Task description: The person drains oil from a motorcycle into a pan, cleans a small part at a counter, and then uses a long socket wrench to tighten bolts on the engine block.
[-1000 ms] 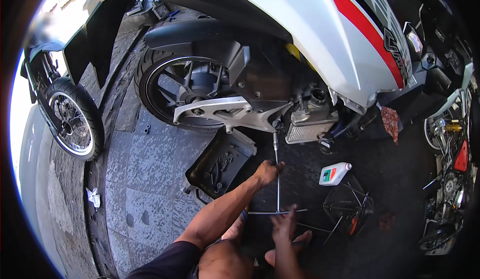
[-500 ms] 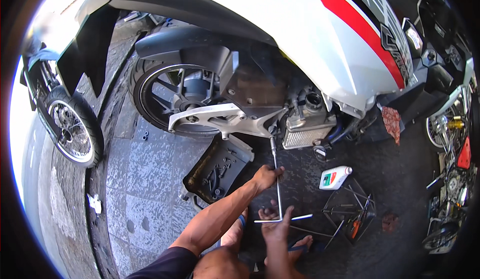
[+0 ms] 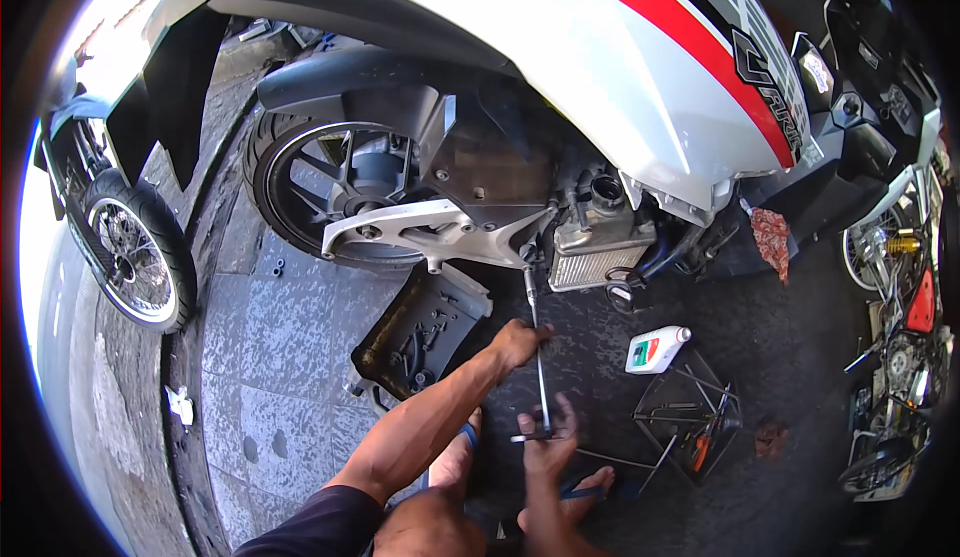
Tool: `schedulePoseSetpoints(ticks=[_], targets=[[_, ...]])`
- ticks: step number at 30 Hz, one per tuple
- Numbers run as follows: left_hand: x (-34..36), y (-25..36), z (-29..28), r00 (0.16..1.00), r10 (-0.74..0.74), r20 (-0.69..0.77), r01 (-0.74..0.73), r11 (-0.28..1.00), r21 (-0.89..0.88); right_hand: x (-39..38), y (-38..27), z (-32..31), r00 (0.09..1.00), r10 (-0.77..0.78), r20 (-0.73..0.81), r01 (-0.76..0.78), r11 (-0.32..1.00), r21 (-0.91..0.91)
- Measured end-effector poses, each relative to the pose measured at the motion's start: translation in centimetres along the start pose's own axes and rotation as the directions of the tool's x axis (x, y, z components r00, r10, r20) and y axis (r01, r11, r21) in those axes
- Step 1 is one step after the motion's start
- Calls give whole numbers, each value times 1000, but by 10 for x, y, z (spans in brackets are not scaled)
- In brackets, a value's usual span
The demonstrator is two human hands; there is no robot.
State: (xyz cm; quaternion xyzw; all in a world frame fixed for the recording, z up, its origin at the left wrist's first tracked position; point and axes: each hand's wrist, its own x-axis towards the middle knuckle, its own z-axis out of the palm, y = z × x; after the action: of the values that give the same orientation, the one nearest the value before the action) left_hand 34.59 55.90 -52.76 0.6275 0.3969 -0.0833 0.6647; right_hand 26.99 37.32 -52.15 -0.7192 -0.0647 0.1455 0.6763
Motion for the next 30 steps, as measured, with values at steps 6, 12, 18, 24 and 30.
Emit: schedulePoseSetpoints(ticks=[6, 12, 18, 24, 30], targets=[[6, -23, -5, 999, 52, 5, -51, 982, -183, 16, 4, 1, 813, 528, 246, -577, 677, 456], [-110, -113, 24, 685, 629, 369, -729, 603, 325, 28, -9, -20, 939, 344, 33, -343, 939, -17], [-134, -59, 7, 874, 240, 422, -483, 507, 714, 43, -31, -8, 888, 285, -360, -223, 953, 203], [-165, -7, 1, 788, 442, 428, -559, 223, 799, 55, 68, -17, 857, 473, -202, -376, 844, 383], [-120, 2, 70, 149, 954, 261, -916, 34, 399, 7, 90, -6, 896, 428, 117, -423, 743, 519]])
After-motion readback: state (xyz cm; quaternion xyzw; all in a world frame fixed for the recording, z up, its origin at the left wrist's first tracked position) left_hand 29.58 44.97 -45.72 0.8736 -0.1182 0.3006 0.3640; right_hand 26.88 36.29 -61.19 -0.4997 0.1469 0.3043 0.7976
